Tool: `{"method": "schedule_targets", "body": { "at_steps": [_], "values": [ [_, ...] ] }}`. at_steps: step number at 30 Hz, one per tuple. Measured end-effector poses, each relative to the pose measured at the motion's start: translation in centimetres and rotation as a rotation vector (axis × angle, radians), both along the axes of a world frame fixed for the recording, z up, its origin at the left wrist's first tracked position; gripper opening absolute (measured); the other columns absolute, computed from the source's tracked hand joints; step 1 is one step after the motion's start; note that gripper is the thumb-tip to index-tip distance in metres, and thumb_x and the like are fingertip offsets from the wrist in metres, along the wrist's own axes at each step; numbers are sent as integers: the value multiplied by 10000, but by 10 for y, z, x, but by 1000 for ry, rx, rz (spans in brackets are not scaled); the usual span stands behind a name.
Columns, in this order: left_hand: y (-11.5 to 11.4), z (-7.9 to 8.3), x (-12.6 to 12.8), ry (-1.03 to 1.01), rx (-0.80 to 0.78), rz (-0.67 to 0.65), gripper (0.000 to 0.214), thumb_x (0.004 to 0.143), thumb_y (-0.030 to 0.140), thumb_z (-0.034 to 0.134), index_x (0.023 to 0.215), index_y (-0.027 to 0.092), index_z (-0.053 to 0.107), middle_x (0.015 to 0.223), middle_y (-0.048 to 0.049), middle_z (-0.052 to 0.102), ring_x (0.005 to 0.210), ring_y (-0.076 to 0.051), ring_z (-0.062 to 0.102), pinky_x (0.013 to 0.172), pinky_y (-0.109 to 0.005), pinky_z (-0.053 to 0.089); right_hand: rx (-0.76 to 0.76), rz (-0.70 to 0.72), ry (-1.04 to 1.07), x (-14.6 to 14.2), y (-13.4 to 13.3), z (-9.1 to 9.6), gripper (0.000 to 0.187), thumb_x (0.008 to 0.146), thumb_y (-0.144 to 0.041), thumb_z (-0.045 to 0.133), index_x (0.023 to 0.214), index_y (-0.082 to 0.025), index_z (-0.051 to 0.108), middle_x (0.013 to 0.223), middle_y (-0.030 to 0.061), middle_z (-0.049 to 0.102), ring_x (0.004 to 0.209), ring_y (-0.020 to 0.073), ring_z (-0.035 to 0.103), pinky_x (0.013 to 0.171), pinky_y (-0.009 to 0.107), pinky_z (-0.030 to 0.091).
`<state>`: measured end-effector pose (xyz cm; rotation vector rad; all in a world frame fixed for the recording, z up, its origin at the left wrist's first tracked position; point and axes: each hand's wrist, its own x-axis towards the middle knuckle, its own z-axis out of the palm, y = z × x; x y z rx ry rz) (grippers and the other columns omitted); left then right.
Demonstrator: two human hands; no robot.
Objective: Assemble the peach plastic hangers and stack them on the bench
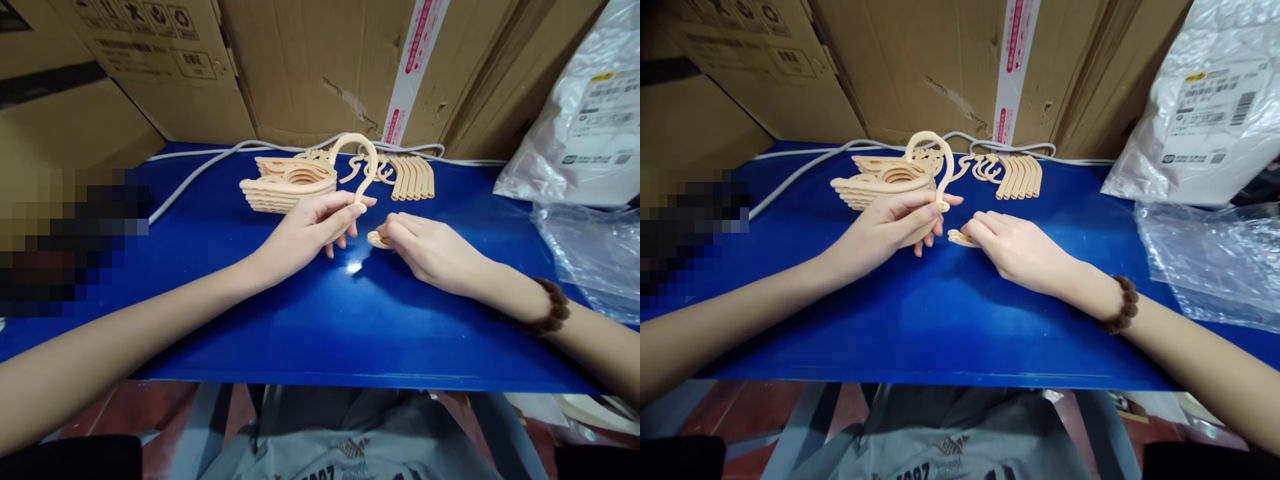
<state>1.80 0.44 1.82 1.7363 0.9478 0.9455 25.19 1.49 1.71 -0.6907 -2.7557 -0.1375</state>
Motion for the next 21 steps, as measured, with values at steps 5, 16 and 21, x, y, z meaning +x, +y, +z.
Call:
{"method": "schedule_targets", "body": {
  "at_steps": [5, 16, 21],
  "values": [
    [-1, 4, 0, -61, -97, -26, 369, 1004, 322, 551, 1285, 123, 683, 857, -40, 650, 673, -101, 603, 520, -174, 524, -145, -56, 132, 2, -2, -2, 135, 1039, -188, 346, 1007, -213, 475, 881, 37, 631, 627, 135, 513, 587, 246, 378],
    [-3, 6, -2, -151, -317, -27, 331, 992, 345, 611, 1238, 162, 737, 875, -28, 665, 680, -81, 625, 633, -189, 569, -29, -144, 104, 5, 0, -3, 468, 1093, -478, 224, 1008, -191, 584, 690, 13, 663, 483, 118, 490, 489, 245, 279],
    [-5, 7, -2, -206, -495, -49, 276, 932, 296, 694, 1157, 158, 776, 820, -19, 703, 704, -81, 649, 667, -171, 569, 23, -124, -57, 3, -2, 0, 622, 1082, -552, 165, 801, -187, 583, 625, 13, 608, 522, 119, 523, 514, 267, 240]
  ]
}}
